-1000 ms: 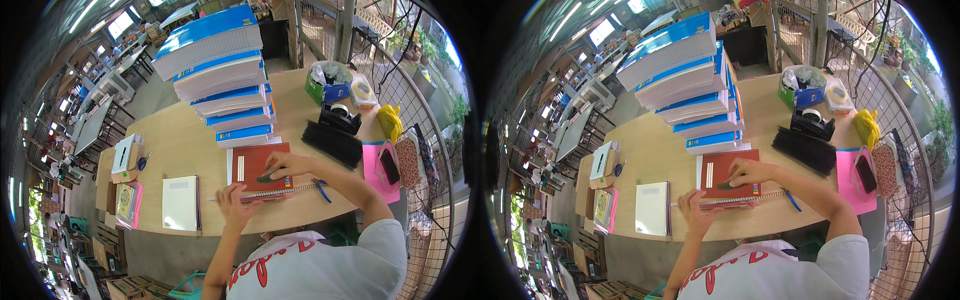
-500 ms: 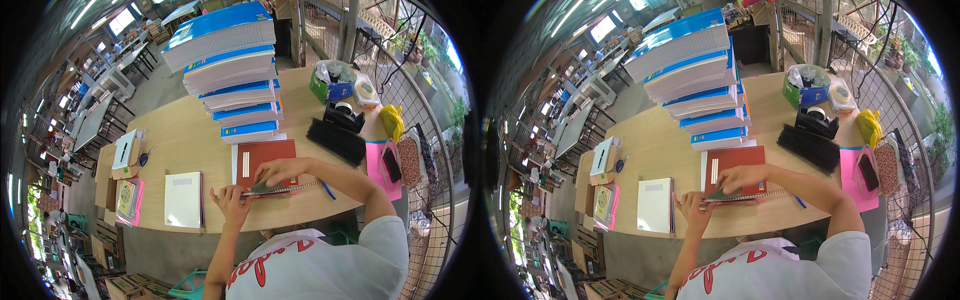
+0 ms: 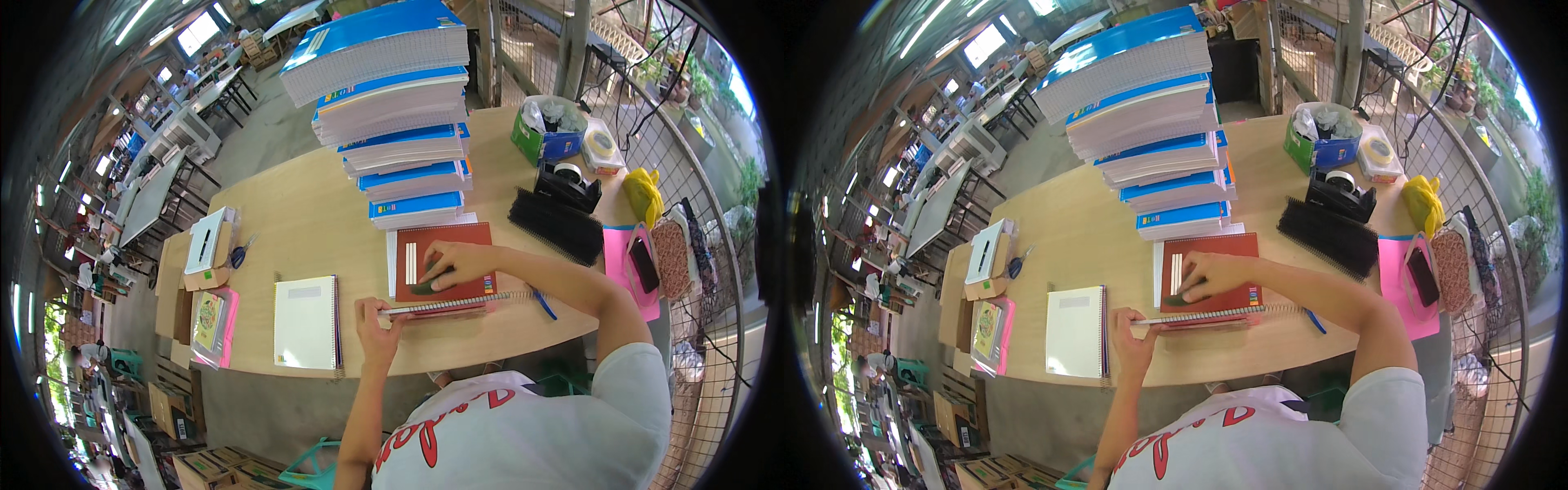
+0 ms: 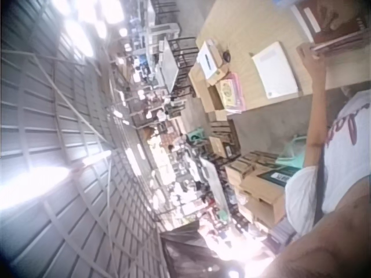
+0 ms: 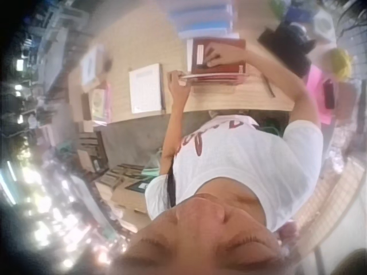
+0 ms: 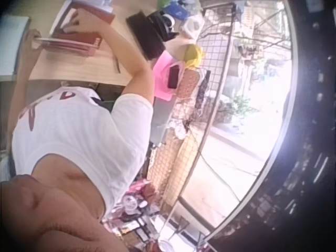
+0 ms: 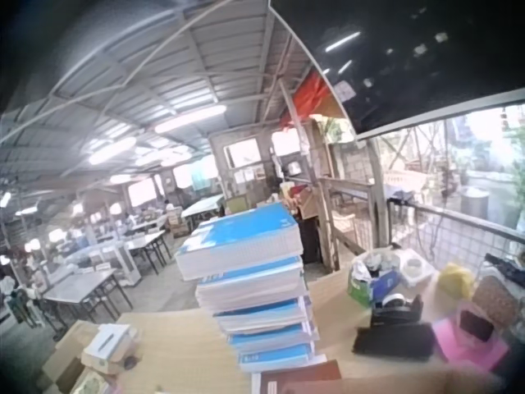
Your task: The person applies pieces of tape to the spines of spiral notebooks using a small piece of dark material to smooth the tape down.
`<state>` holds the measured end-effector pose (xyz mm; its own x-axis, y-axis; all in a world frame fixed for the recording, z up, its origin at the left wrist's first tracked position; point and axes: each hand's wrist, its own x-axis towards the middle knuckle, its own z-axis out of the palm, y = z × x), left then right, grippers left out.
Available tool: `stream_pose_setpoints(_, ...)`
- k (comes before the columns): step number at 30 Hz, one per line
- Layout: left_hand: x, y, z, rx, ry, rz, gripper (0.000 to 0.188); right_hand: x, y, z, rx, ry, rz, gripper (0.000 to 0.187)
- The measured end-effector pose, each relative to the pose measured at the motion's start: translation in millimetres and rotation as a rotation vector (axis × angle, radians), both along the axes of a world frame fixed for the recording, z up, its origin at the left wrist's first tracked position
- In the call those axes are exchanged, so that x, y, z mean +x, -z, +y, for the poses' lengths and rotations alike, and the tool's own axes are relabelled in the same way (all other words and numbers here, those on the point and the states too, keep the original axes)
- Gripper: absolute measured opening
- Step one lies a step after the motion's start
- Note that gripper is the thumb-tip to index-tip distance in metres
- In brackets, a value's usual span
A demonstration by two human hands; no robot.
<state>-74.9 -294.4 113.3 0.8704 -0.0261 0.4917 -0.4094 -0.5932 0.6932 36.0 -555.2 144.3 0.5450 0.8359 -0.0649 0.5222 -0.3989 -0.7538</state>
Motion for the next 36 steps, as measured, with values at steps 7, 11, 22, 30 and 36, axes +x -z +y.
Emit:
stream_pose_setpoints(7, 0.6, 0.2, 5.3, 0.006, 0.038, -0.028, 0.048, -11.2, -21.0, 17.7, 0.054, 0.015, 0.282, 0.038)
stream_pose_setpoints(11, 7.1, -0.7, 4.6, -0.026, 0.062, -0.025, 0.05, -2.4, -4.7, 25.3, 0.166, -0.045, 0.174, 0.047)
stream_pose_setpoints(22, 8.8, 3.7, 8.6, -0.118, 0.055, 0.055, 0.054, 2.8, -13.2, 47.8, 0.074, -0.106, -0.092, 0.043)
stream_pose_setpoints(30, 16.6, 23.3, 55.0, -0.402, 0.14, 0.305, 0.038, 10.3, -7.1, 62.4, -0.039, -0.099, -0.113, 0.042)
stream_pose_setpoints(36, 19.2, 25.7, 55.1, -0.535, 0.172, 0.229, 0.051, 23.5, -2.9, 82.1, 0.054, -0.084, 0.152, 0.04)
